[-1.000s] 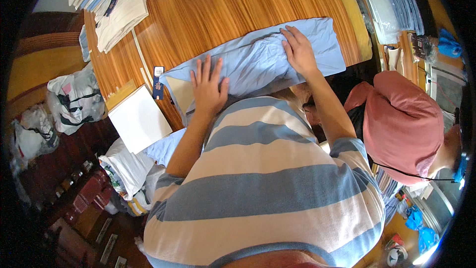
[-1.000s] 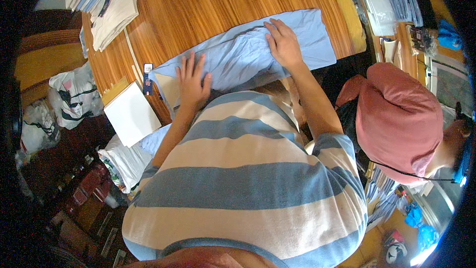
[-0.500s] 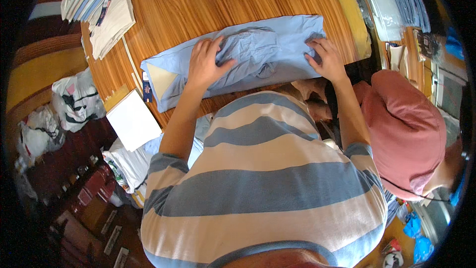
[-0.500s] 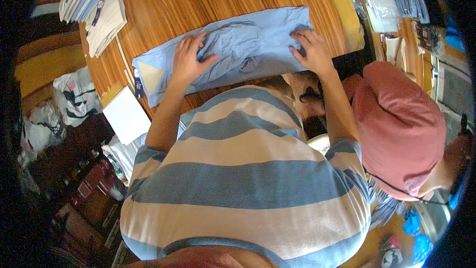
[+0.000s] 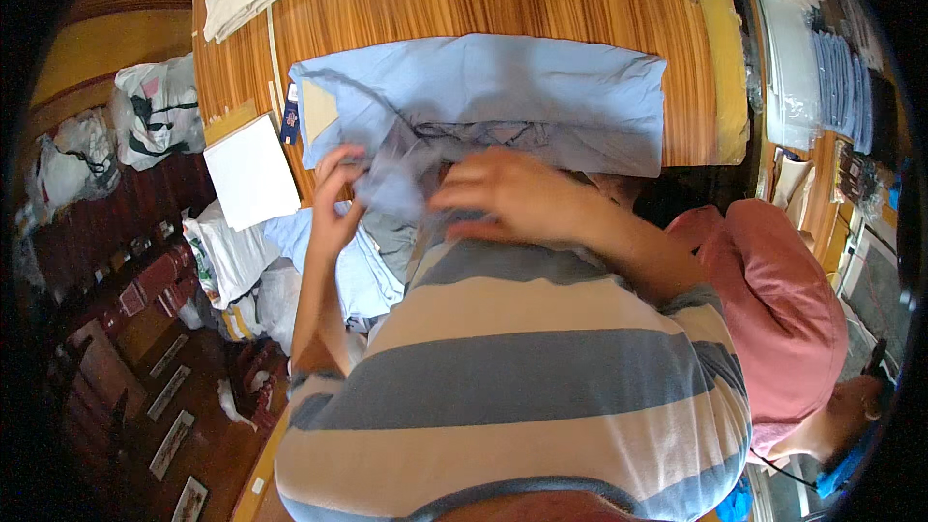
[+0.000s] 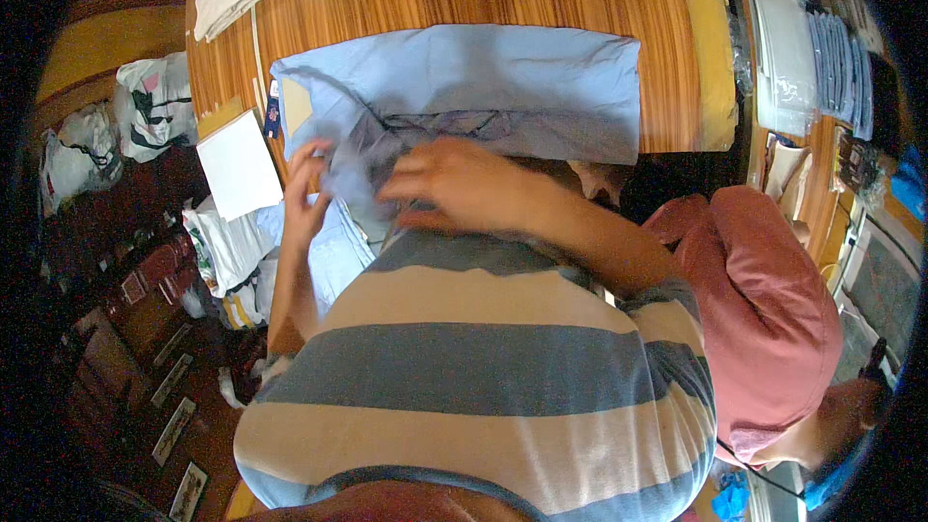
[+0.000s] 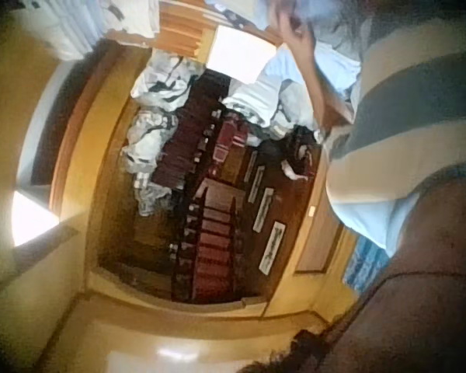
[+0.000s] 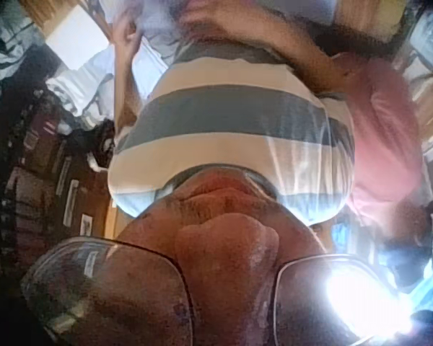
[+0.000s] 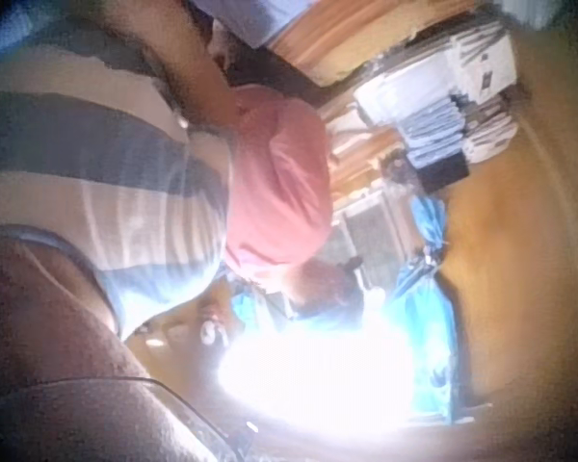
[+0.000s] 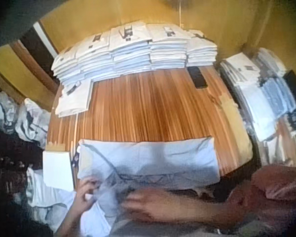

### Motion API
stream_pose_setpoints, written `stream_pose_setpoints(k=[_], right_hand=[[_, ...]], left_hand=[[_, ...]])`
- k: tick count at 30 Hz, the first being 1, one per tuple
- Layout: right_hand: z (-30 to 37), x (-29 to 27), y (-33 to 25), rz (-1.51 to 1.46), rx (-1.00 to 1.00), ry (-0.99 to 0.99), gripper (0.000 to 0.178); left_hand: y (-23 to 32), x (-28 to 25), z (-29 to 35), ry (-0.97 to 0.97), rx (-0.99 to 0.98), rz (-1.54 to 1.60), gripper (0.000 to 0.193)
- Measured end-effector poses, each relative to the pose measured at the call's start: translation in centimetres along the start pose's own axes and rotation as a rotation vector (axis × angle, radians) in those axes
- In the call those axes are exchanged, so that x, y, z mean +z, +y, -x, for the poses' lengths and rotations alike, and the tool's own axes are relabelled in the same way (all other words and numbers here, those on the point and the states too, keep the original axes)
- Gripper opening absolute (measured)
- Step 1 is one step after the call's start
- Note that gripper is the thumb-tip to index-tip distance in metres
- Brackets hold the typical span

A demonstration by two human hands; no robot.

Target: The person folds light blue shirts on a wooden table. They smooth each shirt, place a cardboard insert inside, fold the sides and bottom up, and then fold the shirt in half. The folded shirts are stacked on the table.

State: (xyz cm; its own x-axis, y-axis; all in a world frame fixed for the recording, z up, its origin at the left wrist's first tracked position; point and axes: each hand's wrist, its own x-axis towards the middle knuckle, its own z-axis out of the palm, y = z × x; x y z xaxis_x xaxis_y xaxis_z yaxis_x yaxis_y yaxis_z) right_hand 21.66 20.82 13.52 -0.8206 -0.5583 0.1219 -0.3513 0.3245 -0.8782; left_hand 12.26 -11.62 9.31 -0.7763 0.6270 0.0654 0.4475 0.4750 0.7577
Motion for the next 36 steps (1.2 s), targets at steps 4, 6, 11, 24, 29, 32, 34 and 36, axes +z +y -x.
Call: stream_pose_setpoints(k=[4, 6, 11, 24, 29, 32, 34, 36], right_hand=[[3.4, 0.6, 3.3, 0.204, 0.217, 0.104, 0.035], [8.2, -0.7, 6.4, 0.366, 0.541, 0.237, 0.033], [18.5, -3.7, 12.1, 0.689, 0.588, 0.533, 0.035], [22.4, -3.4, 11.5, 0.953, 0.567, 0.523, 0.03], [24.8, -2.6, 10.1, 0.907, 0.558, 0.431, 0.028], [25.1, -2.2, 10.6, 0.85, 0.605, 0.381, 0.028], [24.0, -2.6, 10.0, 0.808, 0.629, 0.383, 0.028], [22.4, -3.7, 9.0, 0.762, 0.639, 0.411, 0.029]], left_hand=[[-5.3, -3.8, 10.0, 0.13, -0.475, 0.0, 0.028], [-6.1, -3.3, 9.9, 0.247, -0.531, -0.018, 0.027], [-2.9, 3.0, -4.6, 0.081, 0.077, -0.467, 0.054], [-3.4, 7.2, -2.7, -0.07, 0.052, -0.445, 0.049], [-4.4, 6.8, -2.1, -0.118, 0.153, -0.387, 0.021], [-3.9, 6.6, -0.3, -0.167, 0.163, -0.365, 0.019], [-2.9, 6.0, -0.9, -0.167, 0.155, -0.302, 0.021], [-3.5, 6.0, -1.3, -0.111, 0.13, -0.298, 0.027]])
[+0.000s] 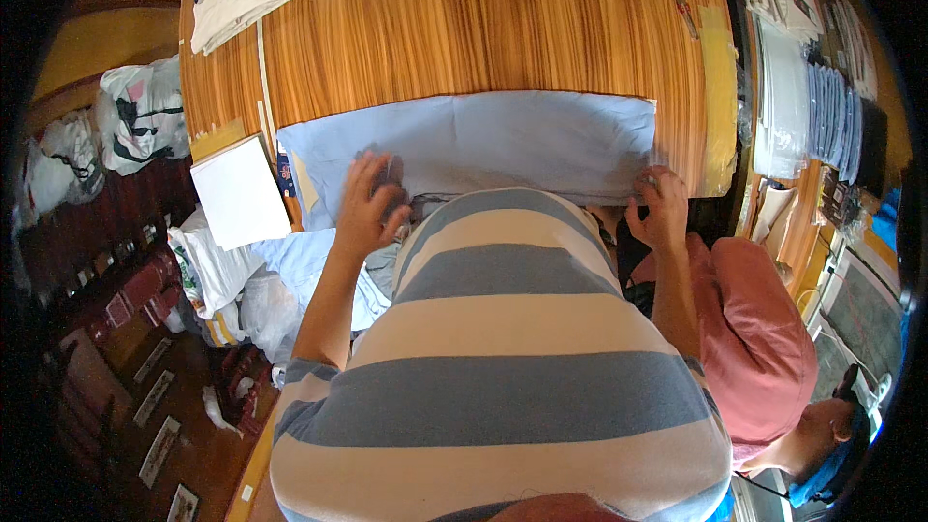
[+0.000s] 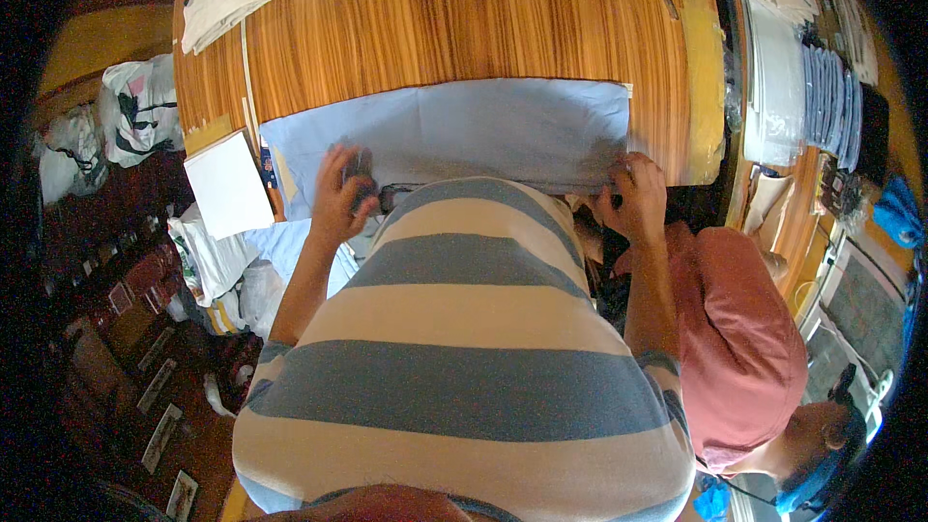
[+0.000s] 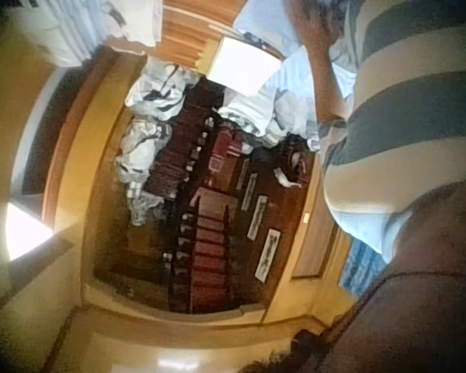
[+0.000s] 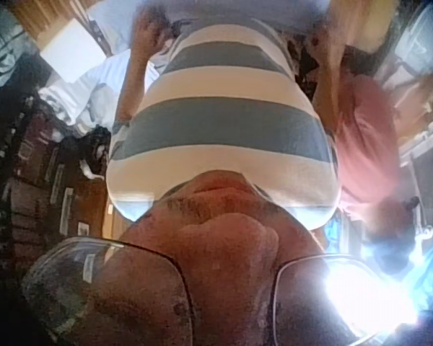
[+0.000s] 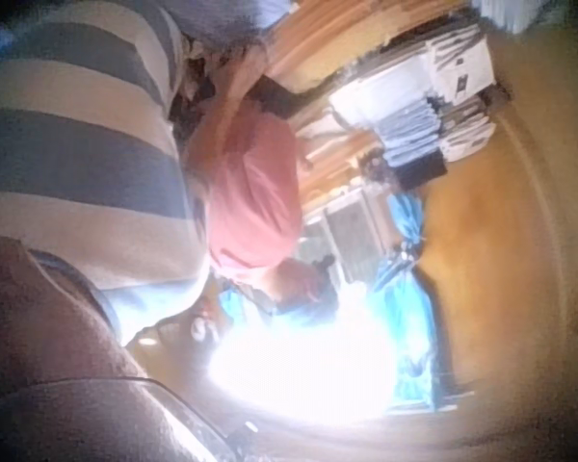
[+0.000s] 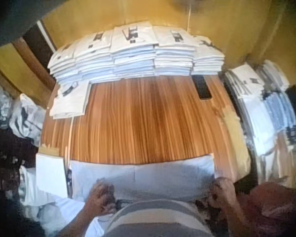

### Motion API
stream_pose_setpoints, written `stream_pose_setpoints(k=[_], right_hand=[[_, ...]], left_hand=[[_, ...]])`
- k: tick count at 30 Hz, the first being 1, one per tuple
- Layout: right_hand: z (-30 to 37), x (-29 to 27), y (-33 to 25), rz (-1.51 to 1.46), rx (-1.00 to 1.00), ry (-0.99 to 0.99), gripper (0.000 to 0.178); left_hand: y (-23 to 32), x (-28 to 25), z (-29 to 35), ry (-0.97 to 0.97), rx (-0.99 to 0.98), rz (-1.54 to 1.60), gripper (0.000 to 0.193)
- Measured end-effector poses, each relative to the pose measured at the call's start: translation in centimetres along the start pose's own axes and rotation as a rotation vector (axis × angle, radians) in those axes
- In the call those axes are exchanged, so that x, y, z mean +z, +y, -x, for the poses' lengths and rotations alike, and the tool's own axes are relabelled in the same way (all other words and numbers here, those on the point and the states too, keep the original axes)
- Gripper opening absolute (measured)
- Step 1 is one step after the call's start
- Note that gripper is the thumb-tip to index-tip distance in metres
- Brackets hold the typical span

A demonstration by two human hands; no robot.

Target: The person folds light blue shirts on a wooden table. They smooth each shirt, place a cardboard insert inside, fold the sides and bottom up, and then fold the shirt in half. The folded shirts are stacked on the table.

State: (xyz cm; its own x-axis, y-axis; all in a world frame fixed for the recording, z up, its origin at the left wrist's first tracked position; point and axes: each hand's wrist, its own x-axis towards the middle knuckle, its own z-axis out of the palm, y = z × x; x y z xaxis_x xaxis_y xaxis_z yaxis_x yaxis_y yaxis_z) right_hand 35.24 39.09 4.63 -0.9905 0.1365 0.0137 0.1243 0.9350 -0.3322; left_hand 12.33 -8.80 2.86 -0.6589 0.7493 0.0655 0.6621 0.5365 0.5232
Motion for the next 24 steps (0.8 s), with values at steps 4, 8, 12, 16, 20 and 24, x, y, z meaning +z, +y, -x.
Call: stream_pose_setpoints(k=[4, 8, 12, 16, 20, 24], right_hand=[[-6.2, 3.4, -2.8, 0.043, 0.09, 0.154, 0.053], [-9.1, 7.3, -0.7, 0.196, 0.194, 0.127, 0.066], [-10.7, 7.3, 1.2, 0.187, 0.192, 0.171, 0.068], [-10.2, 8.1, 1.9, 0.294, 0.17, 0.2, 0.069], [-7.8, 5.2, -3.9, 0.174, 0.251, 0.278, 0.055], [2.7, 7.8, -14.6, -0.558, 0.072, -0.099, 0.029]], left_hand=[[-1.8, 0.0, -2.9, 0.031, -0.152, -0.241, 0.053], [-3.3, 0.4, -3.6, -0.039, -0.207, -0.346, 0.068], [-3.4, 0.9, -5.1, -0.02, -0.203, -0.355, 0.069], [-3.7, 1.1, -5.2, -0.003, -0.179, -0.325, 0.066], [-5.2, 0.2, -3.6, 0.026, -0.131, -0.226, 0.06], [-7.4, -3.0, -2.0, -0.085, 0.029, -0.334, 0.056]])
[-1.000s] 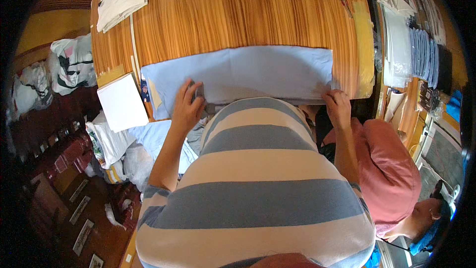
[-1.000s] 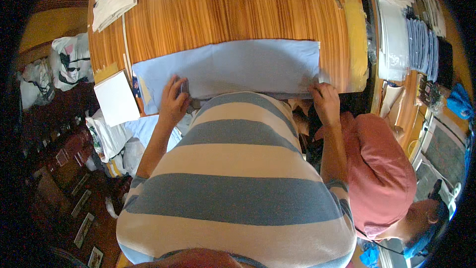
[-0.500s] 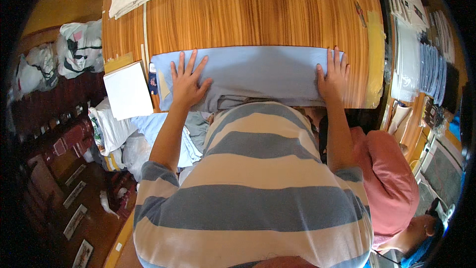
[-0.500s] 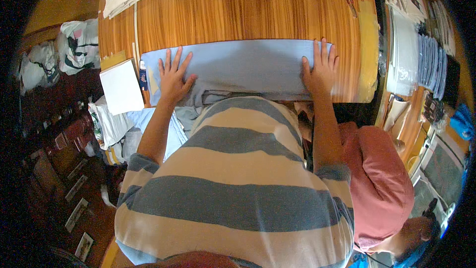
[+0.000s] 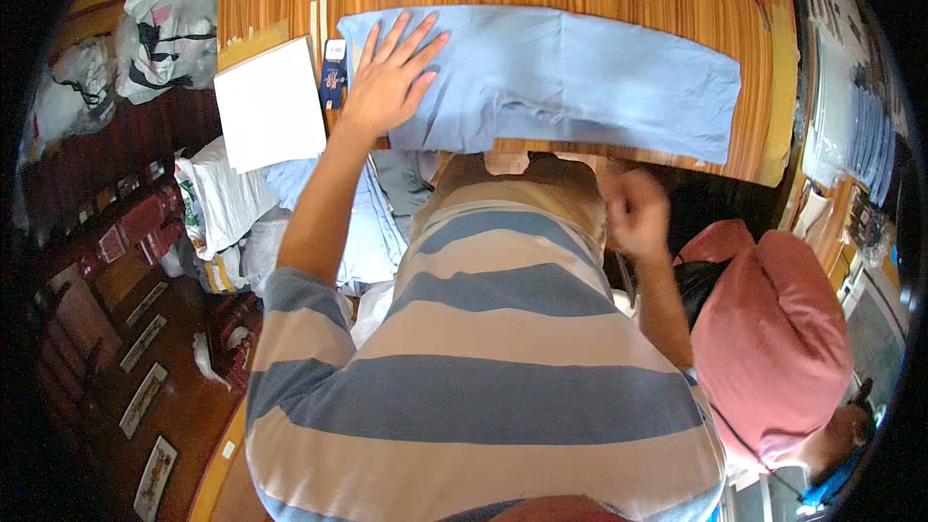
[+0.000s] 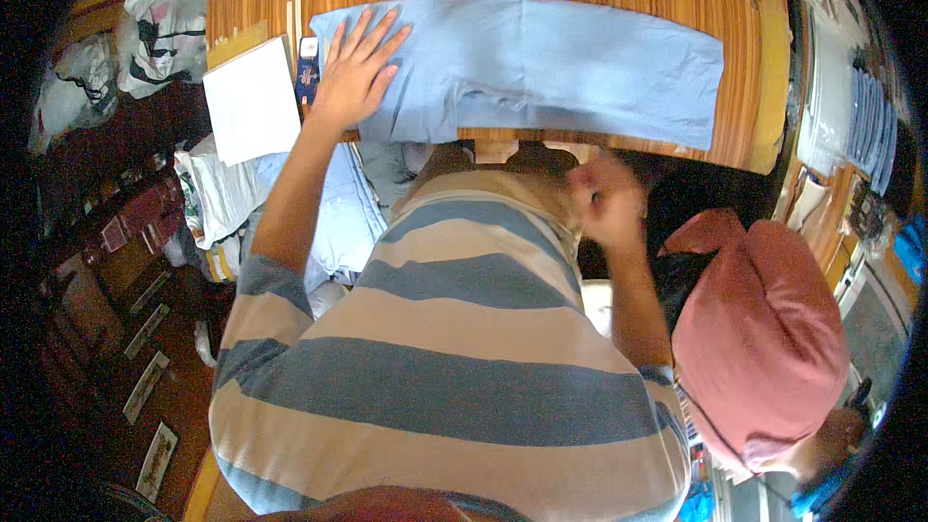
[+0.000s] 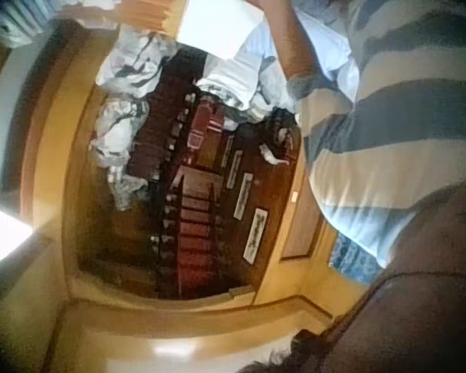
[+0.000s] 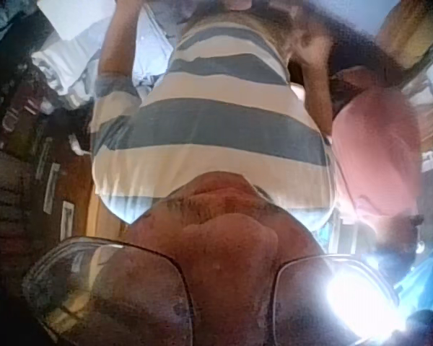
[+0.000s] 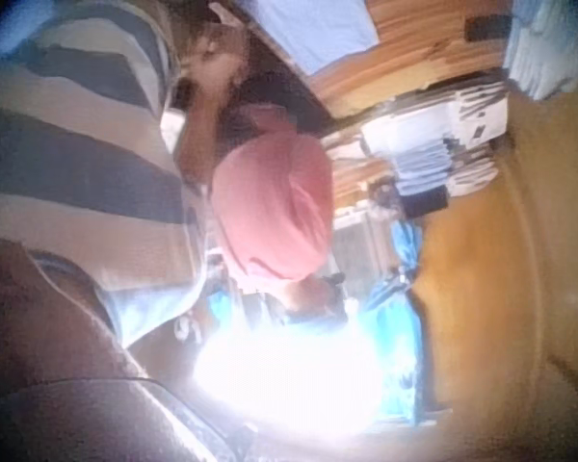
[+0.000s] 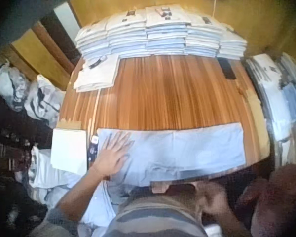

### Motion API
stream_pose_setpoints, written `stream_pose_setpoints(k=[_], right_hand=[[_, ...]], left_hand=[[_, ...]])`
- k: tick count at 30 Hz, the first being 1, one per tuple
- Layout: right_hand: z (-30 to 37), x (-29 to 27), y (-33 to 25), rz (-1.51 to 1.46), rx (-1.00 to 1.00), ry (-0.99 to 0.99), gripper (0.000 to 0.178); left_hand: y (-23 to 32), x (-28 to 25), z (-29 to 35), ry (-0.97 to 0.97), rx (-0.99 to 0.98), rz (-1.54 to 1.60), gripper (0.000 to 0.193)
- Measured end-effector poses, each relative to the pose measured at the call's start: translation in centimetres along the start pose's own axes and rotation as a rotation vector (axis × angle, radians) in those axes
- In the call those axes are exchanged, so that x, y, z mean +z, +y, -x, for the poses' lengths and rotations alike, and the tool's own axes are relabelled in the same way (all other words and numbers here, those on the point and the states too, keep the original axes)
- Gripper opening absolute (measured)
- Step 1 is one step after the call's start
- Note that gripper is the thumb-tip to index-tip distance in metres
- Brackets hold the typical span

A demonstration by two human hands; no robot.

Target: The person folds light blue shirts on a wooden table. They smooth each shirt, place a cardboard insert inside, fold the sides and bottom up, and then fold the shirt in half. The folded shirts are stacked on the table.

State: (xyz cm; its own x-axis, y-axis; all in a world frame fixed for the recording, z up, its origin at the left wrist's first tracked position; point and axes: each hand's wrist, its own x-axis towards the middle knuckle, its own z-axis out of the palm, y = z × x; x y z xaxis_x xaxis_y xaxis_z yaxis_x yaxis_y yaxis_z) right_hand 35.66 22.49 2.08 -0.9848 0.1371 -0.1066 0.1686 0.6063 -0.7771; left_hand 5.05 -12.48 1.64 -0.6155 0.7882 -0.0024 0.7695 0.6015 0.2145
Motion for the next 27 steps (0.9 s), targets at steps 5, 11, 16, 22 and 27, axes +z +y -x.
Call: stream_pose_setpoints(k=[5, 11, 16, 22, 27], right_hand=[[-3.2, 22.5, 4.9, -0.26, 0.189, -0.118, 0.058], [-4.4, 28.1, -2.2, -0.335, 0.353, -0.296, 0.045], [1.4, 15.8, -12.2, -0.807, 0.297, -0.072, 0.021], [-8.9, 4.8, -11.0, -1.483, 0.523, 0.395, 0.032], [-8.7, 1.6, -4.4, -0.176, 0.704, 0.278, 0.044]], left_hand=[[-3.9, 1.1, -0.1, -0.016, 0.189, -0.043, 0.058], [-5.2, 2.5, 0.2, 0.033, 0.23, -0.078, 0.056], [-5.5, 3.7, 0.7, 0.07, 0.203, -0.065, 0.052], [-7.4, 3.3, -1.3, -0.016, 0.184, 0.347, 0.055], [-5.8, 0.0, -1.2, 0.041, 0.144, 0.474, 0.05]])
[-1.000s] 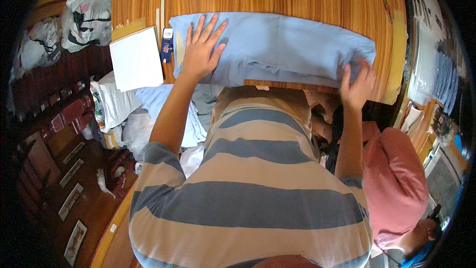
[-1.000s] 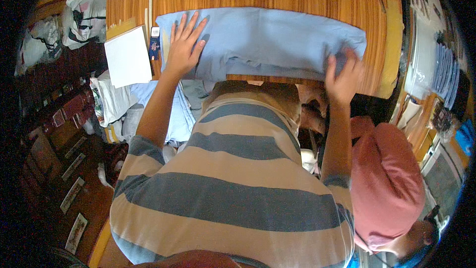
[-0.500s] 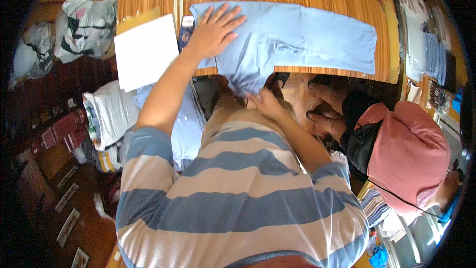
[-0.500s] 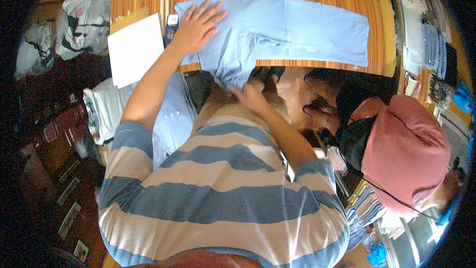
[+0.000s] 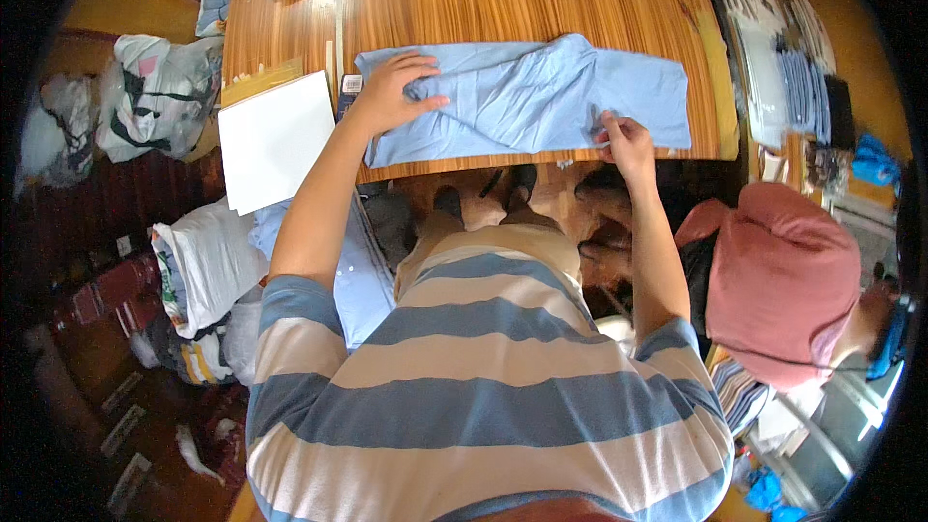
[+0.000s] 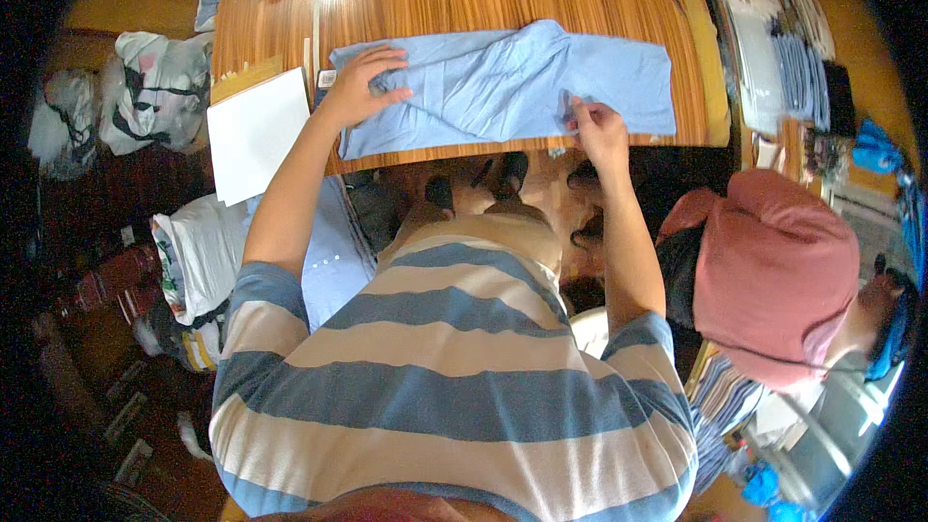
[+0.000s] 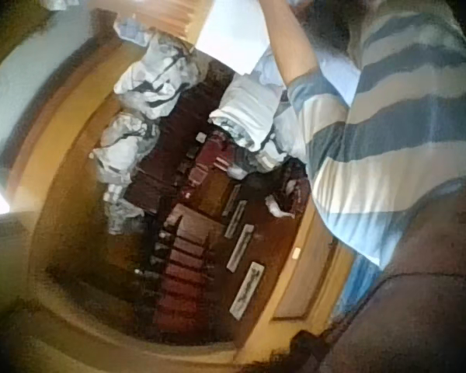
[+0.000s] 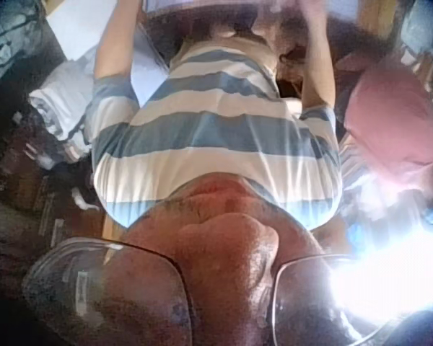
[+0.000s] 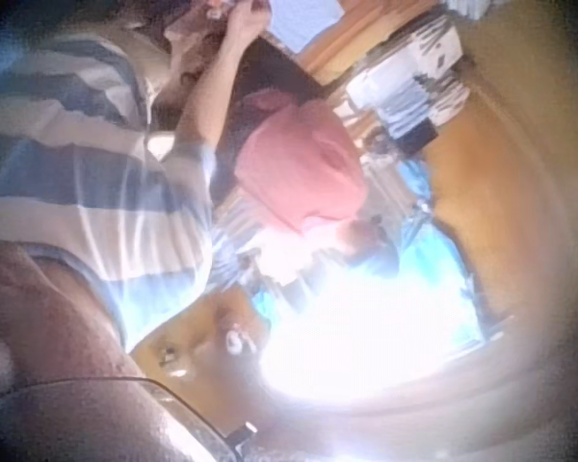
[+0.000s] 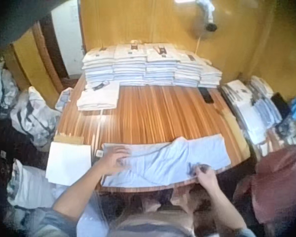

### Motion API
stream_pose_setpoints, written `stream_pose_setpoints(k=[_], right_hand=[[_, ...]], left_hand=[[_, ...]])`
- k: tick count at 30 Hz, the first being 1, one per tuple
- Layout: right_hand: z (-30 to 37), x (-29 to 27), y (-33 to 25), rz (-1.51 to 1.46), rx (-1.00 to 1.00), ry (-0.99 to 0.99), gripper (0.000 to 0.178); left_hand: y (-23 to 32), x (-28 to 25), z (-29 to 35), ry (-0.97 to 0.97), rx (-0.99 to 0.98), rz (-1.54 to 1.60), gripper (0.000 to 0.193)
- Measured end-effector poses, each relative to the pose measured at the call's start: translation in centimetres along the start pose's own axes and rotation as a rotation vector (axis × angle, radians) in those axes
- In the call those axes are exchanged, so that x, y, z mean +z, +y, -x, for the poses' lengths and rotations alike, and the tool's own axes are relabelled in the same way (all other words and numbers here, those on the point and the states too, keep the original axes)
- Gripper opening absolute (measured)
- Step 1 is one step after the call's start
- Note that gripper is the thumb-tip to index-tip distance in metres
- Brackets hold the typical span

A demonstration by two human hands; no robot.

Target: The person folds light blue shirts on a wooden table. They smooth each shirt, place a cardboard insert inside, fold the sides and bottom up, and then fold the shirt in half. The folded shirts are stacked on the table.

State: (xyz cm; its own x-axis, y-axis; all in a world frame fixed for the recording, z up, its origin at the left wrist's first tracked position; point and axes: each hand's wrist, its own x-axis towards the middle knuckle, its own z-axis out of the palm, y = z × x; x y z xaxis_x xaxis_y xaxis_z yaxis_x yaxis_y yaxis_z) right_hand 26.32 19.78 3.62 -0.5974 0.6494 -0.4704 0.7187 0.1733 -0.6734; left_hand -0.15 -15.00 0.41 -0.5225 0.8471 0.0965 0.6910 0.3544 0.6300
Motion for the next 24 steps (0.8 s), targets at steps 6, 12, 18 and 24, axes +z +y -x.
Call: stream_pose_setpoints(k=[6, 12, 18, 24], right_hand=[[-12.4, -1.1, -6.1, 0.215, -0.743, 0.26, 0.058], [-18.8, -0.8, -9.8, 0.482, -0.684, -0.287, 0.046], [-13.2, -6.6, -5.9, -0.073, -0.605, -0.202, 0.022], [-11.6, -3.8, 1.3, 0.123, -0.839, 0.126, 0.013]], left_hand=[[1.2, 0.8, -1.2, 0.175, -0.002, -0.036, 0.05], [1.1, 0.6, -2.3, 0.097, -0.109, -0.122, 0.046], [0.9, 1.2, -0.5, 0.189, -0.131, -0.219, 0.047], [1.3, 0.8, -1.8, 0.208, -0.069, -0.318, 0.045]])
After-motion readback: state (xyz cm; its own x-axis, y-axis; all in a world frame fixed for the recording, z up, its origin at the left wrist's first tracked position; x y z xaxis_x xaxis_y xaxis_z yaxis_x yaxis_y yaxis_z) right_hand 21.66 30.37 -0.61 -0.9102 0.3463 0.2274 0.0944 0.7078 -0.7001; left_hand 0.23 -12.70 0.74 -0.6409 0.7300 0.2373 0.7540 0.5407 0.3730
